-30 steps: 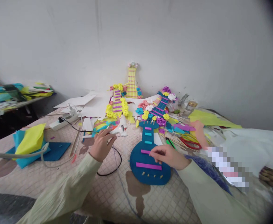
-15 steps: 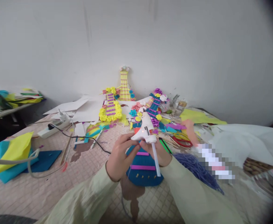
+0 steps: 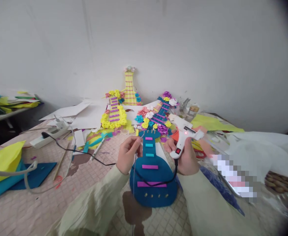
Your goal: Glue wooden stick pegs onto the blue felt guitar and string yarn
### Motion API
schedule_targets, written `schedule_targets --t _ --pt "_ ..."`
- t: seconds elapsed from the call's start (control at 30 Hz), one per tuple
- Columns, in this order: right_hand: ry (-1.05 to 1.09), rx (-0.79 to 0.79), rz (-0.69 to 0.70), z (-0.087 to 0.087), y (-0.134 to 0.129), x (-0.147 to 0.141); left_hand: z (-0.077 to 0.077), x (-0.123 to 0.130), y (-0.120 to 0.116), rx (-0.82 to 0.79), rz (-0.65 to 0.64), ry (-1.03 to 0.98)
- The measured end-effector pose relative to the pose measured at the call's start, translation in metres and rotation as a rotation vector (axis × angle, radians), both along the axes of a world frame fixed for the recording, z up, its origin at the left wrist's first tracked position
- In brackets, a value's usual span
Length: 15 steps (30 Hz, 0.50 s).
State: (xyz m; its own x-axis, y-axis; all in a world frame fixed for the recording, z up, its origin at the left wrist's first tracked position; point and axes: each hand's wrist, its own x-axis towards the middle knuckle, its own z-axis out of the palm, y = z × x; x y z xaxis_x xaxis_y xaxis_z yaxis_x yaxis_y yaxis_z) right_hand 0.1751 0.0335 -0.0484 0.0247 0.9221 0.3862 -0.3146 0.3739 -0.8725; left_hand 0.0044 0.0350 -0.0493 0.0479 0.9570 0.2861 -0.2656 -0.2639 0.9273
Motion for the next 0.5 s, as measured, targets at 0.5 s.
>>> schedule_targets --t 0.5 --pt "-0.691 0.279 -0.095 -0.043 -0.034 0.042 -0.029 -0.020 -0.014 -0.068 0.245 0.169"
